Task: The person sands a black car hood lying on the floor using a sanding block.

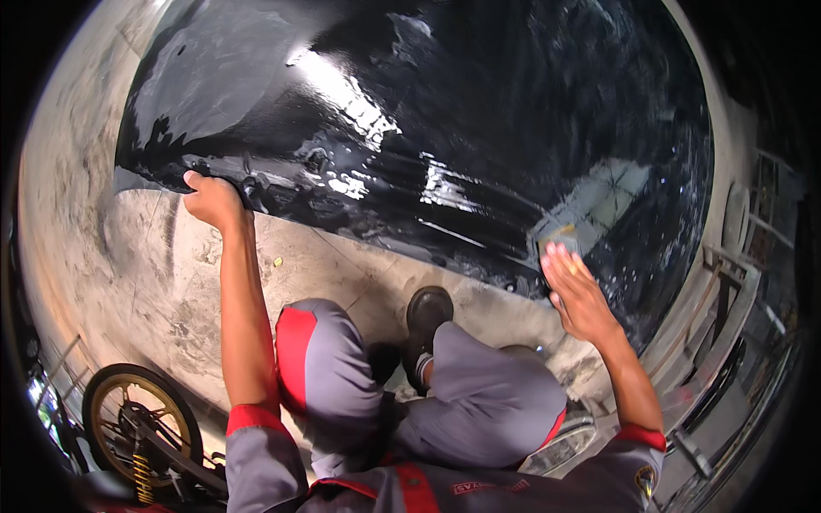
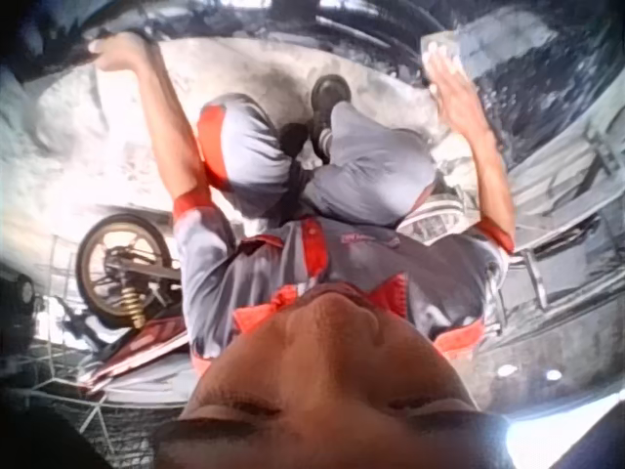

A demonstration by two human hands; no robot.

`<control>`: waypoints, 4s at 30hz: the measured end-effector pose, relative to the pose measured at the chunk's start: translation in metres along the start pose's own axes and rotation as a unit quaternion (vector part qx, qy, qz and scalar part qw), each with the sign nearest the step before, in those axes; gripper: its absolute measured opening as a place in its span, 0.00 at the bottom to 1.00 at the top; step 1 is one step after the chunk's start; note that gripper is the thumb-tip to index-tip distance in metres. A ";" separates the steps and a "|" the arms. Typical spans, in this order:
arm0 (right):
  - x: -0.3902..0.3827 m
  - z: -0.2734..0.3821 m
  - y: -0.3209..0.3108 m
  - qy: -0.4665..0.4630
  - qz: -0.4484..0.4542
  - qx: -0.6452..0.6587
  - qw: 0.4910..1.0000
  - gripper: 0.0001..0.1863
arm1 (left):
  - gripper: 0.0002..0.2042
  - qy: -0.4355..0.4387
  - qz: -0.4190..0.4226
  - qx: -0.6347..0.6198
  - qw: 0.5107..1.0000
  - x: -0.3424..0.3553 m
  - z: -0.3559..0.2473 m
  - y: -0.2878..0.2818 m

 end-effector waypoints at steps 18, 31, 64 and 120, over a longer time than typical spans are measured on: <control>0.000 0.030 0.021 0.207 -0.215 0.022 0.954 0.29 | 0.34 0.013 0.019 -0.026 0.999 0.012 0.007 0.012; -0.063 -0.087 0.029 0.477 -0.329 -0.083 0.811 0.28 | 0.31 0.011 -0.014 0.010 1.000 0.025 0.013 0.007; -0.050 -0.146 0.035 0.490 -0.306 -0.119 0.808 0.31 | 0.32 0.035 -0.041 0.096 0.994 0.058 0.014 -0.009; -0.057 -0.129 -0.011 0.353 -0.184 -0.016 0.917 0.28 | 0.25 -0.015 0.062 -0.070 0.995 -0.009 -0.007 0.010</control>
Point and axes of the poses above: each hand's wrist, its own x-axis towards the middle knuckle, its own y-axis out of the palm, z = x × y, the point moved 5 cm from there along x, towards the middle knuckle, and after that the axes turned 15 degrees about -x, right-handed, at the moved point
